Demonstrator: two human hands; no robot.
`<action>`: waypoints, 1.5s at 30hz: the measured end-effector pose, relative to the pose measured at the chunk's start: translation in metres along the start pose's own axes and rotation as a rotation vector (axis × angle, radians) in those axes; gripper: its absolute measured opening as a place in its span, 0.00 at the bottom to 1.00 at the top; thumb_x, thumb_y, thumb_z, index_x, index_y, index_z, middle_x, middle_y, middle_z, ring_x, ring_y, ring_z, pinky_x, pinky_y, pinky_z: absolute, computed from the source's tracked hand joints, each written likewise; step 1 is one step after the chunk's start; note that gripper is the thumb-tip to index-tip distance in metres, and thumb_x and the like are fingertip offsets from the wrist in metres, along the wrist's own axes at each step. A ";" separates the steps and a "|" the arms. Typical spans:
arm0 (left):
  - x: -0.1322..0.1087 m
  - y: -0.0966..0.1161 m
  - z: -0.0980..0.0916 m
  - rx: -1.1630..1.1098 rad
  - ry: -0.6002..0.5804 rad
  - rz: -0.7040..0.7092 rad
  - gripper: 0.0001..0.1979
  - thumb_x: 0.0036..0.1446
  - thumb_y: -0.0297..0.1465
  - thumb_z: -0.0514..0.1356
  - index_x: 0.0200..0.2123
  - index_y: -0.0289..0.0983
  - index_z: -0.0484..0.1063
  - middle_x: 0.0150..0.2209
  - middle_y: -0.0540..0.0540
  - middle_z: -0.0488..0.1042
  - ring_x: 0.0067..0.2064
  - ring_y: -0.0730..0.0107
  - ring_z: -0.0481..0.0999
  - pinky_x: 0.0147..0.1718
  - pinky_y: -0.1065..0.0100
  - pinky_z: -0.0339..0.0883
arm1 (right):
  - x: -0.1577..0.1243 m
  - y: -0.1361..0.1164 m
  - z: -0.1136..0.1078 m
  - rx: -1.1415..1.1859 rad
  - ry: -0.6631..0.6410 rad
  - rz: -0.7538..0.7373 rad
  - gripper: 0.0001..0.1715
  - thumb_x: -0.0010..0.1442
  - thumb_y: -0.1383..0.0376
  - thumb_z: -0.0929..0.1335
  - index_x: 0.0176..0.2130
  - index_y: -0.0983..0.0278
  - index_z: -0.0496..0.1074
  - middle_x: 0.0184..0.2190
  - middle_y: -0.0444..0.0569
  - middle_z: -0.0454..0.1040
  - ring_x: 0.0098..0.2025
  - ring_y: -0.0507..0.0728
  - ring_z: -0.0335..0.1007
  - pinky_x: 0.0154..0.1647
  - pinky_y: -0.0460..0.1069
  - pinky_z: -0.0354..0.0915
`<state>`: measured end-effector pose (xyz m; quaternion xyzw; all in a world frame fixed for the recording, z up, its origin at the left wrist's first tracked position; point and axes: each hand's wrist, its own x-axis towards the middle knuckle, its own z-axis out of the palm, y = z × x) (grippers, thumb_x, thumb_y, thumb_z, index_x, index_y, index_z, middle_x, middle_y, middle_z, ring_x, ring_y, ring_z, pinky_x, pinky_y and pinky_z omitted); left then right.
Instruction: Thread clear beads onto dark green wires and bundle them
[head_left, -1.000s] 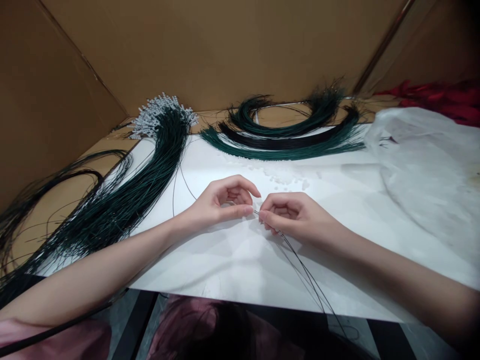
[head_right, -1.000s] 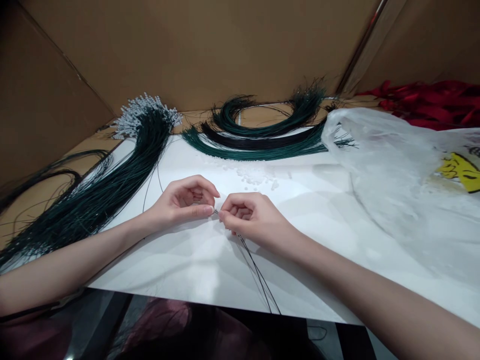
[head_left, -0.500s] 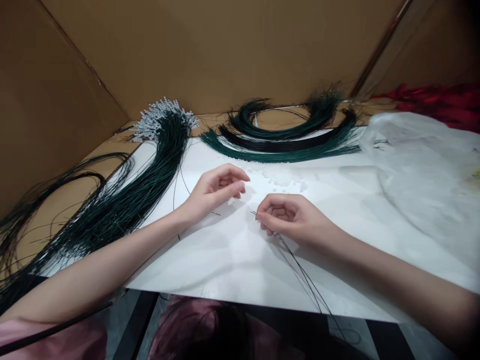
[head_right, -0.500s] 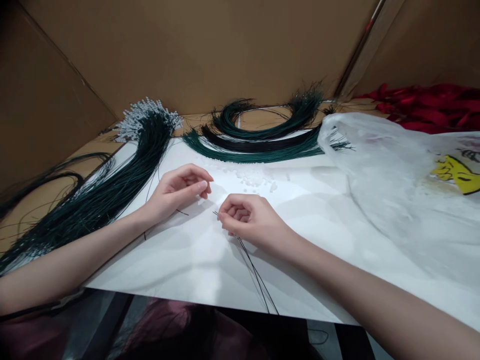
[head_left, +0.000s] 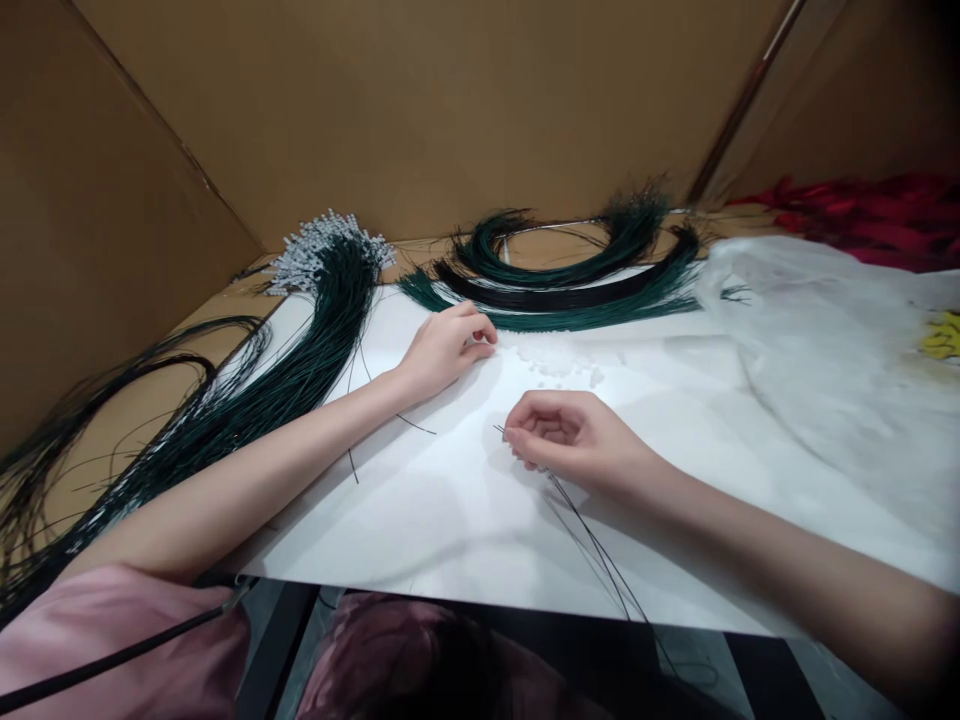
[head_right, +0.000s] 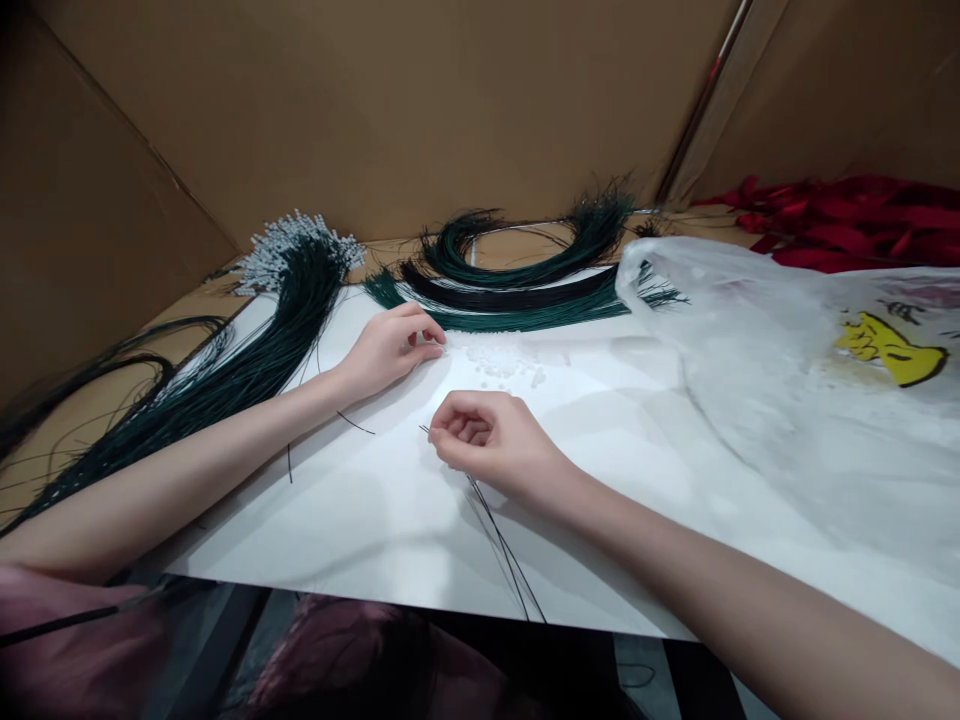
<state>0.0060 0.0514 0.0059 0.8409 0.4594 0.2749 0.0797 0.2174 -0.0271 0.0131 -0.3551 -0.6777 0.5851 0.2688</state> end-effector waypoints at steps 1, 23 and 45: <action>0.003 0.000 0.002 0.010 -0.007 0.004 0.03 0.57 0.28 0.61 0.35 0.36 0.75 0.36 0.47 0.70 0.34 0.71 0.69 0.35 0.69 0.61 | 0.000 0.000 0.000 0.007 0.001 0.003 0.04 0.54 0.67 0.69 0.29 0.65 0.71 0.25 0.44 0.70 0.26 0.50 0.65 0.28 0.46 0.63; -0.067 0.045 -0.014 -1.022 -0.162 -0.314 0.11 0.50 0.28 0.70 0.35 0.32 0.73 0.34 0.45 0.79 0.36 0.73 0.78 0.40 0.71 0.72 | 0.000 0.002 -0.001 0.040 0.019 0.007 0.02 0.52 0.69 0.70 0.29 0.65 0.71 0.21 0.42 0.68 0.24 0.49 0.63 0.26 0.45 0.60; -0.064 0.038 -0.010 -1.066 -0.207 -0.234 0.14 0.47 0.26 0.72 0.37 0.33 0.73 0.31 0.48 0.79 0.34 0.74 0.78 0.36 0.73 0.72 | 0.000 0.000 0.001 -0.028 -0.014 -0.010 0.03 0.54 0.68 0.69 0.29 0.66 0.72 0.24 0.44 0.68 0.26 0.49 0.62 0.27 0.45 0.60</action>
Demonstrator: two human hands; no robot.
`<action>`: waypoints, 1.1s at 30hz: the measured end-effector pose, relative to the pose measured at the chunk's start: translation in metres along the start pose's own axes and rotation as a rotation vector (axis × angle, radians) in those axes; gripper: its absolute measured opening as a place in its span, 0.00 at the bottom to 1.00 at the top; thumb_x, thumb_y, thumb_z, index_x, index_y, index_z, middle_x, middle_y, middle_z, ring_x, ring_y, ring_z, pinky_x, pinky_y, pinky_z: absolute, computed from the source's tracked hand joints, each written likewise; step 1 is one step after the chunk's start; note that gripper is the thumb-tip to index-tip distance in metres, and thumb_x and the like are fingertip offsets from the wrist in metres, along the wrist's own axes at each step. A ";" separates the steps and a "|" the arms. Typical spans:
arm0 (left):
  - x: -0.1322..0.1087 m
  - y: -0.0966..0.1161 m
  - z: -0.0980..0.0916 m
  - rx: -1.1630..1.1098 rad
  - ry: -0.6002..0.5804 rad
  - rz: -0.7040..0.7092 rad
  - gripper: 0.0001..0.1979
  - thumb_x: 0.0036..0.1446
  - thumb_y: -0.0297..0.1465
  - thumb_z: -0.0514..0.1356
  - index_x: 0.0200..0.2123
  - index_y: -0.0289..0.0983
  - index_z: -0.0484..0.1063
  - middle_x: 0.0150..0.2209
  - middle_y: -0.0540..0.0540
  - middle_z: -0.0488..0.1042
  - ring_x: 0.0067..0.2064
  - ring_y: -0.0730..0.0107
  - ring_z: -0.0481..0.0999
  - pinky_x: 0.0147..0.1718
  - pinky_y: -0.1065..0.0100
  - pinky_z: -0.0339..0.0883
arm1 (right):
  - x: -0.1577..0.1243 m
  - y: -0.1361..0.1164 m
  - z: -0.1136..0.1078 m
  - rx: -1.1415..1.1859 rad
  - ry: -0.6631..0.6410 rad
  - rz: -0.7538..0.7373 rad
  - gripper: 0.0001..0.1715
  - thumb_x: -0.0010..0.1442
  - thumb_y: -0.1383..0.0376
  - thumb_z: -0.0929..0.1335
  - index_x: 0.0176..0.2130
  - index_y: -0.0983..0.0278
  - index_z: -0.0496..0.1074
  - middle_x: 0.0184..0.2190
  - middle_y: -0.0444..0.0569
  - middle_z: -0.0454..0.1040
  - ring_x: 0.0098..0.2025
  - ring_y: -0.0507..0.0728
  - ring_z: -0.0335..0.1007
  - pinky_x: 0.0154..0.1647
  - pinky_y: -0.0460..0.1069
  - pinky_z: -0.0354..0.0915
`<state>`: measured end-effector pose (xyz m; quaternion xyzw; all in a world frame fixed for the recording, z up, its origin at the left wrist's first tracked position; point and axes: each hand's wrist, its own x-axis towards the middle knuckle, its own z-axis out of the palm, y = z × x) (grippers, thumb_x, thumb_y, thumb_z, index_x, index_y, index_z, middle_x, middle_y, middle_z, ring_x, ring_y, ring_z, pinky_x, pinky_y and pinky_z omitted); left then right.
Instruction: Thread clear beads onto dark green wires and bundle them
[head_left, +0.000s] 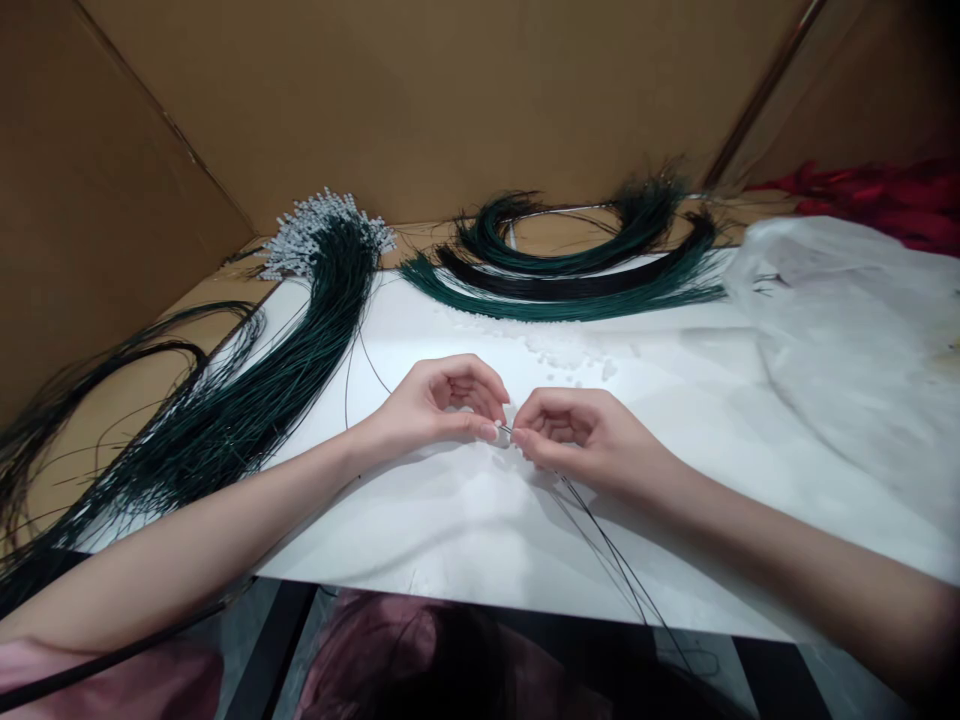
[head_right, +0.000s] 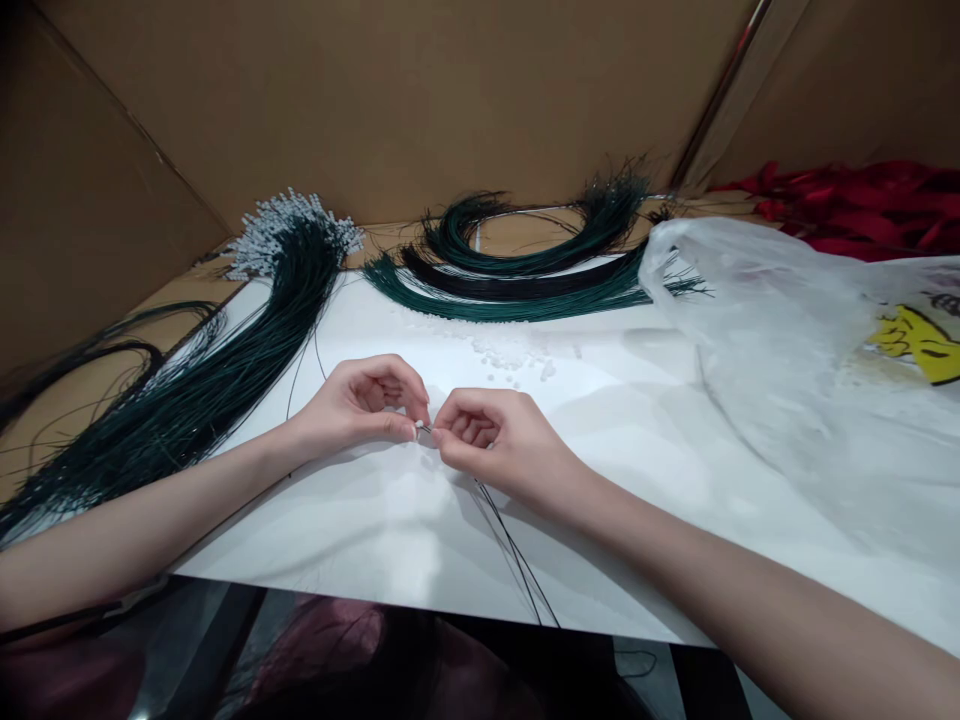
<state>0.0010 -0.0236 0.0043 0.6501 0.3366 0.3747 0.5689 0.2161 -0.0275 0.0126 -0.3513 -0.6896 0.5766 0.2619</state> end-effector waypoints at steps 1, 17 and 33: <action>0.000 0.001 0.000 0.010 0.000 -0.002 0.14 0.46 0.26 0.72 0.37 0.33 0.74 0.31 0.48 0.79 0.34 0.73 0.78 0.36 0.72 0.72 | 0.000 0.000 0.000 -0.002 0.000 -0.001 0.03 0.54 0.68 0.69 0.29 0.66 0.72 0.24 0.44 0.68 0.26 0.49 0.62 0.28 0.45 0.60; -0.001 0.002 0.002 0.070 0.042 -0.006 0.10 0.45 0.28 0.72 0.30 0.33 0.76 0.30 0.48 0.75 0.32 0.74 0.73 0.33 0.72 0.67 | -0.002 0.001 -0.001 -0.009 -0.020 -0.019 0.04 0.57 0.67 0.69 0.31 0.66 0.72 0.25 0.44 0.69 0.26 0.49 0.63 0.28 0.46 0.61; -0.002 0.004 0.005 0.063 0.024 -0.022 0.10 0.45 0.26 0.72 0.29 0.32 0.74 0.29 0.48 0.76 0.31 0.75 0.74 0.32 0.73 0.68 | -0.003 0.002 0.000 -0.012 -0.031 -0.012 0.06 0.58 0.66 0.69 0.31 0.66 0.72 0.25 0.44 0.68 0.26 0.49 0.61 0.27 0.46 0.59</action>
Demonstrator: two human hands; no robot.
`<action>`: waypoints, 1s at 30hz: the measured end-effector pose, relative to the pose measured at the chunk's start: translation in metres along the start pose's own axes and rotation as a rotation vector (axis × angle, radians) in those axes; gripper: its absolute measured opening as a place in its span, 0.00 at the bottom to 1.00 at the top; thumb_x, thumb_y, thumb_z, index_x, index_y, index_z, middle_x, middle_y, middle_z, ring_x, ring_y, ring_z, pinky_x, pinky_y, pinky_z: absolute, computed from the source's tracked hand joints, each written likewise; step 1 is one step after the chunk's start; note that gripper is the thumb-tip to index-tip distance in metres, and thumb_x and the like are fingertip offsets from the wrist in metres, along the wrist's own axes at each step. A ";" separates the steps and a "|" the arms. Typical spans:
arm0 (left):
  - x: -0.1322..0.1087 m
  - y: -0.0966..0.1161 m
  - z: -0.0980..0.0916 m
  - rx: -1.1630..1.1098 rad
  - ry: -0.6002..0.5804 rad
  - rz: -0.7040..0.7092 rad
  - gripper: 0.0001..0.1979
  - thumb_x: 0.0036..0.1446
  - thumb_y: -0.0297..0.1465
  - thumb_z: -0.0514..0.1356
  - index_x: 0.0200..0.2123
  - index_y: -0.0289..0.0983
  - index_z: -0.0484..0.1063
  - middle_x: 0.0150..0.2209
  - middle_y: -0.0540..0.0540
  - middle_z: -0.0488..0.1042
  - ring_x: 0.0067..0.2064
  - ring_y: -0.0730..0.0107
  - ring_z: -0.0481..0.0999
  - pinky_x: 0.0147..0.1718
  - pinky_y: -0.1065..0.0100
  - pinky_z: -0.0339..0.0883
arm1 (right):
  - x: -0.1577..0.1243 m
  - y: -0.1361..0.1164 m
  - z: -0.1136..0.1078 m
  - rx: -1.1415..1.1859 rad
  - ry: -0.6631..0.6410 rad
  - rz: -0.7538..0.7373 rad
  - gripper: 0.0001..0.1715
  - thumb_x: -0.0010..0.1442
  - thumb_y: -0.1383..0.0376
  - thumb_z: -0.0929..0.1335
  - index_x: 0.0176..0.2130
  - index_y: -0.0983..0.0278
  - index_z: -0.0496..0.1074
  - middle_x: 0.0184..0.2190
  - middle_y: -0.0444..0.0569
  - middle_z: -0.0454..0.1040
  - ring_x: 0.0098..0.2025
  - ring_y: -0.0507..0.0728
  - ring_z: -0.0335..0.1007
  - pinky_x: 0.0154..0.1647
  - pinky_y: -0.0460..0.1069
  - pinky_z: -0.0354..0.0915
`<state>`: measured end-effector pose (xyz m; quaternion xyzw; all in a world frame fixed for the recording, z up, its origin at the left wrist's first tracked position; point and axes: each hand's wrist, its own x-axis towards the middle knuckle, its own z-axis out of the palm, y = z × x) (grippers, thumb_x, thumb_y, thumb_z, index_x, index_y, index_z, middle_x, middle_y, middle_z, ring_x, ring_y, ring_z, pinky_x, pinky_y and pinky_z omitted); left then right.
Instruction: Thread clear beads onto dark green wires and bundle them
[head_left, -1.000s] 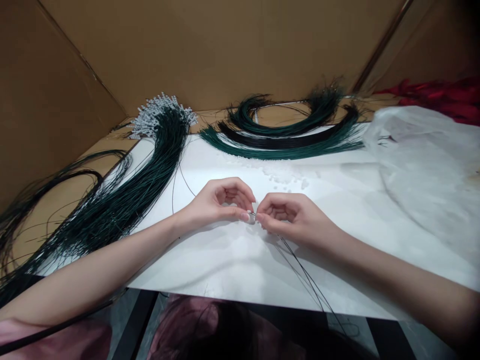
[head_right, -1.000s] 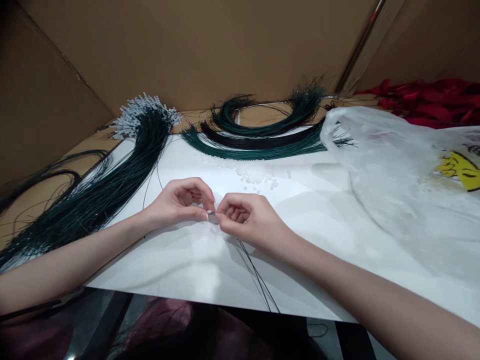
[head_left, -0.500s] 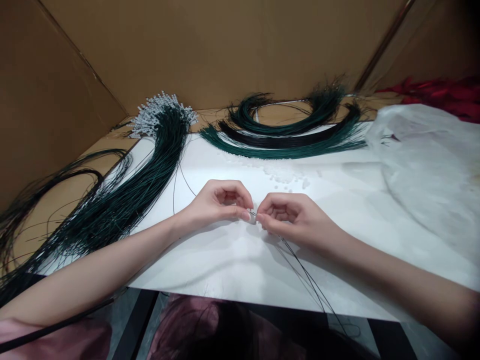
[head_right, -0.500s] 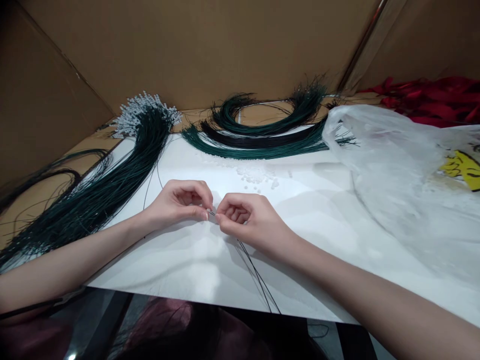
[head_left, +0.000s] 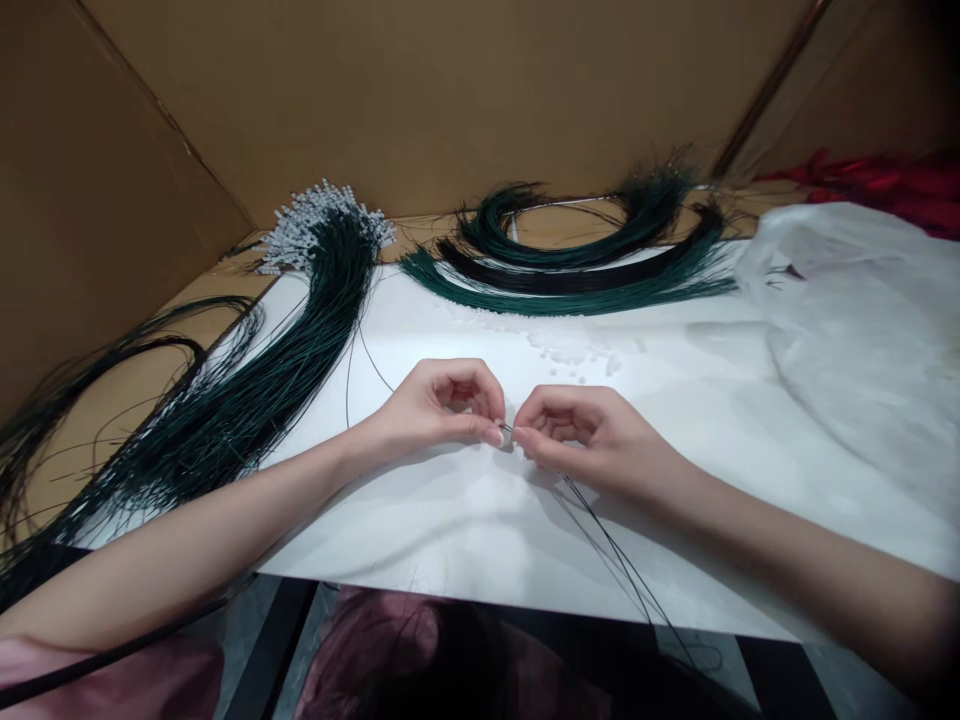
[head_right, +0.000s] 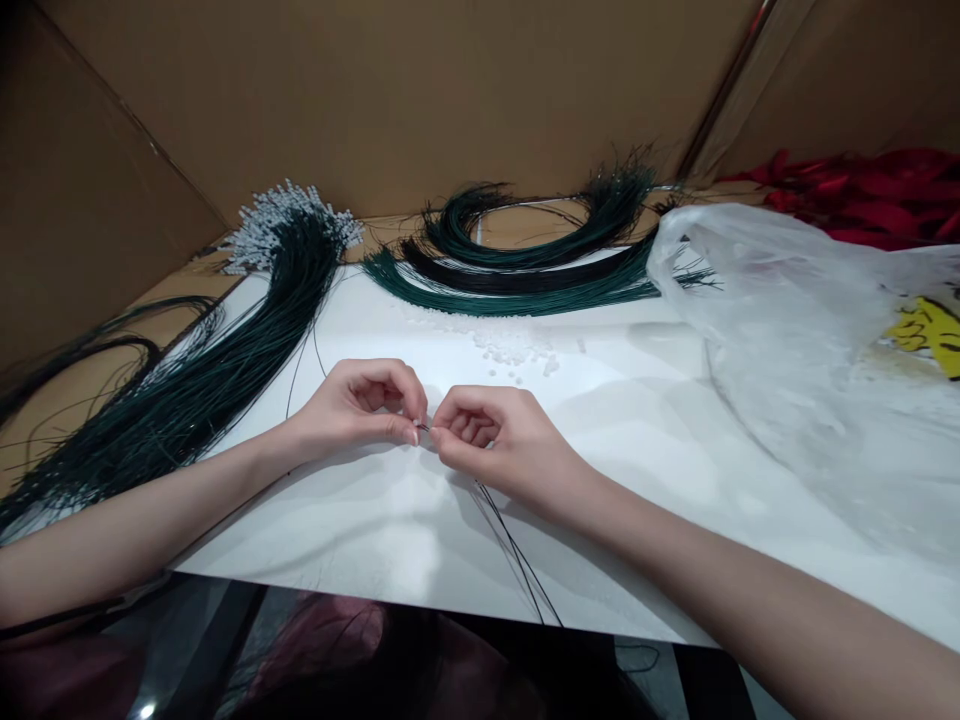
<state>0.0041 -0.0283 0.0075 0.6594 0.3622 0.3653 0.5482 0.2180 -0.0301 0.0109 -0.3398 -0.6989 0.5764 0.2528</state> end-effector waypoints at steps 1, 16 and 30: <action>0.000 0.000 0.000 -0.001 0.001 0.001 0.10 0.44 0.26 0.72 0.29 0.32 0.74 0.29 0.48 0.76 0.31 0.75 0.74 0.32 0.73 0.68 | 0.000 0.000 0.000 0.000 -0.001 -0.001 0.06 0.58 0.66 0.69 0.31 0.66 0.72 0.25 0.44 0.68 0.26 0.49 0.61 0.27 0.46 0.59; -0.001 -0.001 0.000 -0.013 -0.015 0.010 0.13 0.45 0.26 0.72 0.33 0.33 0.74 0.30 0.48 0.77 0.32 0.74 0.76 0.33 0.72 0.70 | 0.000 -0.001 0.000 -0.030 0.003 -0.013 0.05 0.58 0.66 0.69 0.31 0.66 0.73 0.25 0.45 0.69 0.27 0.50 0.62 0.27 0.46 0.60; 0.001 0.001 0.002 0.092 -0.044 0.024 0.12 0.45 0.27 0.72 0.33 0.33 0.74 0.29 0.49 0.76 0.31 0.76 0.73 0.33 0.73 0.68 | -0.001 -0.003 0.000 -0.174 0.028 -0.035 0.03 0.53 0.70 0.68 0.28 0.66 0.72 0.22 0.43 0.67 0.24 0.49 0.60 0.26 0.45 0.59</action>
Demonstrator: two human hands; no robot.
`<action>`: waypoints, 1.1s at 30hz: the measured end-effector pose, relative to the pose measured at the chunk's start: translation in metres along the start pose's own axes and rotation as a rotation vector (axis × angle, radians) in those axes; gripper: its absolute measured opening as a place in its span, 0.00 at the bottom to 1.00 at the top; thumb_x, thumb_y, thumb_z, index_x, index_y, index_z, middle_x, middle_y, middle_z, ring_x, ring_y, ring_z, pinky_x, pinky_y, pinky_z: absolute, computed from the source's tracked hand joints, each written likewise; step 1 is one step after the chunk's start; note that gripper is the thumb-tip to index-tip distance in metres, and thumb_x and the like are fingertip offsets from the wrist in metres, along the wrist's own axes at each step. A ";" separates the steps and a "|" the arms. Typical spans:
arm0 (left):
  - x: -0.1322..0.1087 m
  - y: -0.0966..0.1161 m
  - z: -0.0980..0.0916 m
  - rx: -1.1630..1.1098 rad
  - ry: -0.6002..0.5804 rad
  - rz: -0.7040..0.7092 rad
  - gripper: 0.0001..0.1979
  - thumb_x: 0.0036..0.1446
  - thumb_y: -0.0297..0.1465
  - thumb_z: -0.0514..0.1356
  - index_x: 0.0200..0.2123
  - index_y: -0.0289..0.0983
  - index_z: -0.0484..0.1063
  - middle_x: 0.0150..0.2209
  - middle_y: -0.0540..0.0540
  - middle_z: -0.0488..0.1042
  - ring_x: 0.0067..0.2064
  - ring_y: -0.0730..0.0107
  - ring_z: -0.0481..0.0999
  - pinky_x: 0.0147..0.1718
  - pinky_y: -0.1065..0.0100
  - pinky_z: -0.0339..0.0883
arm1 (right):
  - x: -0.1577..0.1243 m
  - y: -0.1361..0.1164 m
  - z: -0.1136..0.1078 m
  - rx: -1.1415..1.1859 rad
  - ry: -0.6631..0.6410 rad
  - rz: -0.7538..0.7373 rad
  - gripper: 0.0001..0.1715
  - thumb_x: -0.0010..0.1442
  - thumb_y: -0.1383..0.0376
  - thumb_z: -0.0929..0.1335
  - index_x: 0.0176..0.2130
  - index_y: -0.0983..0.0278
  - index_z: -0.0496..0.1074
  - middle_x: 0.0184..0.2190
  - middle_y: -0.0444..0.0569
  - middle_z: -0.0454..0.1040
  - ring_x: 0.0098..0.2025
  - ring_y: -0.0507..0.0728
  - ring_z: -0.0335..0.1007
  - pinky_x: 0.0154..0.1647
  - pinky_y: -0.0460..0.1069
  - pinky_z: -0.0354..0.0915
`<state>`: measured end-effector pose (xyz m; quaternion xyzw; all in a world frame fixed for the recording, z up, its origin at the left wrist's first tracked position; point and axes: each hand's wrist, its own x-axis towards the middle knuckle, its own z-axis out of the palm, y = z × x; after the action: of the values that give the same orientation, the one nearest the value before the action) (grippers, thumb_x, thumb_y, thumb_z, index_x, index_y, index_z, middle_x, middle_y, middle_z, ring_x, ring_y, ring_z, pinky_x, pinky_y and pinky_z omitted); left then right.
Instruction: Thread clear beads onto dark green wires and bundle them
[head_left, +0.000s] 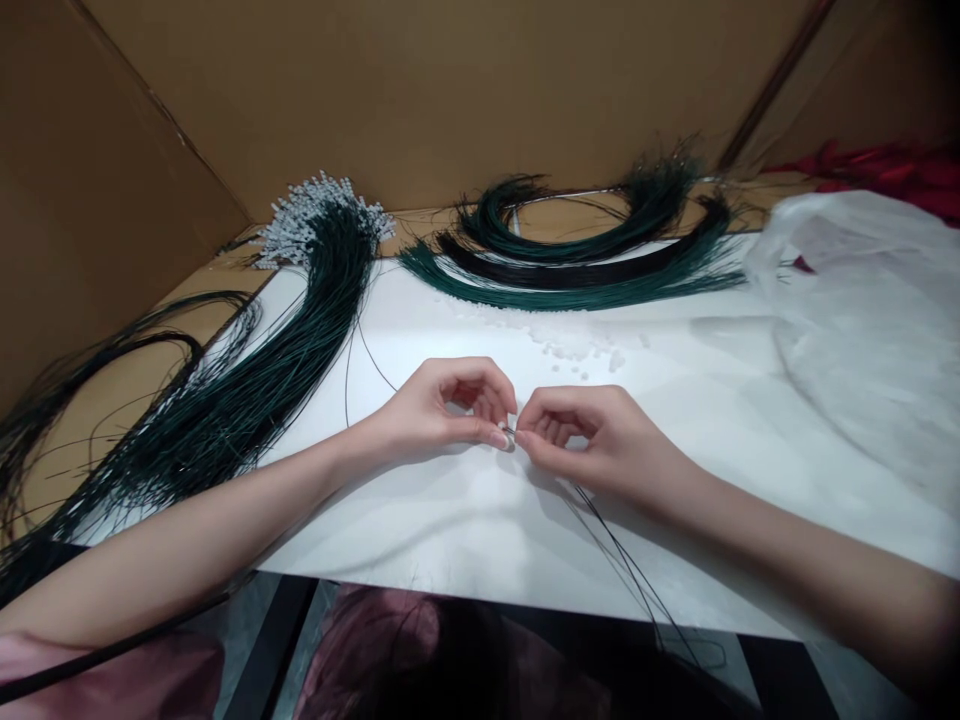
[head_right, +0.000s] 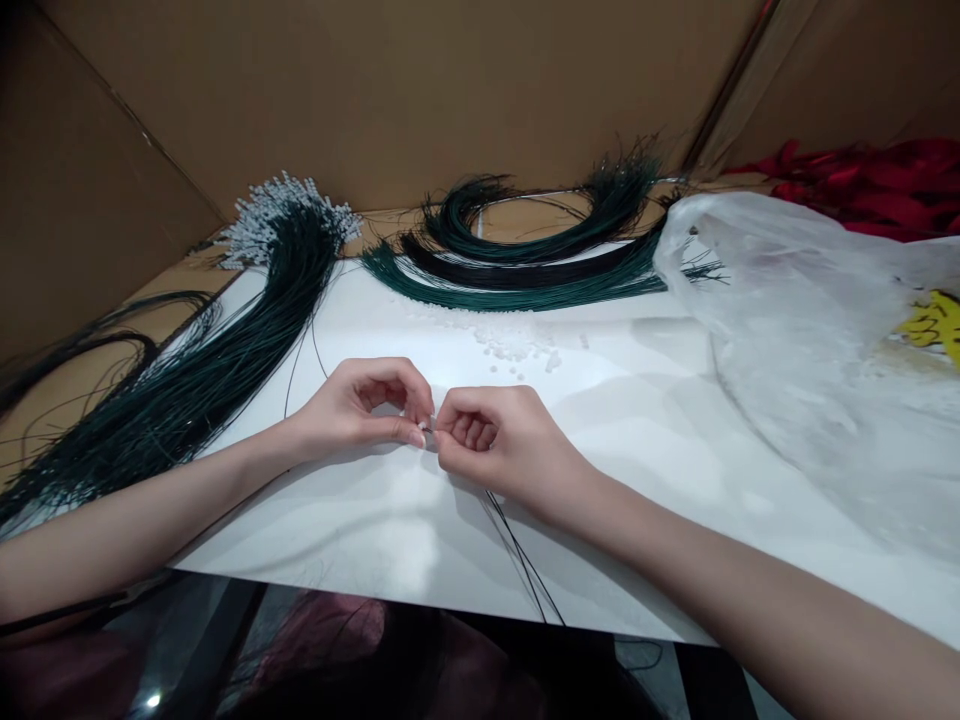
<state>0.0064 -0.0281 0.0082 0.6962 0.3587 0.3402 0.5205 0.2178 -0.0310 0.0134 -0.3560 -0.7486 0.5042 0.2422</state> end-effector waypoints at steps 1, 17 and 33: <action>0.000 0.000 0.000 0.000 -0.004 -0.002 0.12 0.45 0.27 0.72 0.33 0.33 0.74 0.29 0.49 0.76 0.31 0.76 0.73 0.33 0.73 0.68 | 0.000 0.000 0.000 -0.011 -0.002 -0.004 0.03 0.53 0.70 0.68 0.28 0.66 0.72 0.22 0.43 0.67 0.24 0.49 0.59 0.26 0.45 0.59; -0.001 -0.001 0.004 0.017 -0.009 0.042 0.14 0.45 0.27 0.72 0.35 0.33 0.72 0.29 0.50 0.75 0.30 0.77 0.73 0.32 0.74 0.68 | 0.000 0.002 0.001 -0.039 -0.019 -0.009 0.04 0.54 0.69 0.67 0.28 0.66 0.71 0.22 0.43 0.65 0.24 0.49 0.58 0.26 0.46 0.58; -0.001 -0.002 0.003 0.020 -0.016 0.047 0.14 0.46 0.26 0.72 0.36 0.33 0.72 0.30 0.49 0.75 0.31 0.77 0.73 0.33 0.74 0.69 | -0.001 0.002 0.002 -0.050 -0.011 -0.023 0.05 0.54 0.69 0.67 0.27 0.65 0.71 0.21 0.43 0.65 0.24 0.49 0.58 0.26 0.46 0.58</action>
<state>0.0085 -0.0303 0.0056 0.7125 0.3412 0.3431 0.5081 0.2176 -0.0321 0.0112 -0.3505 -0.7663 0.4844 0.2351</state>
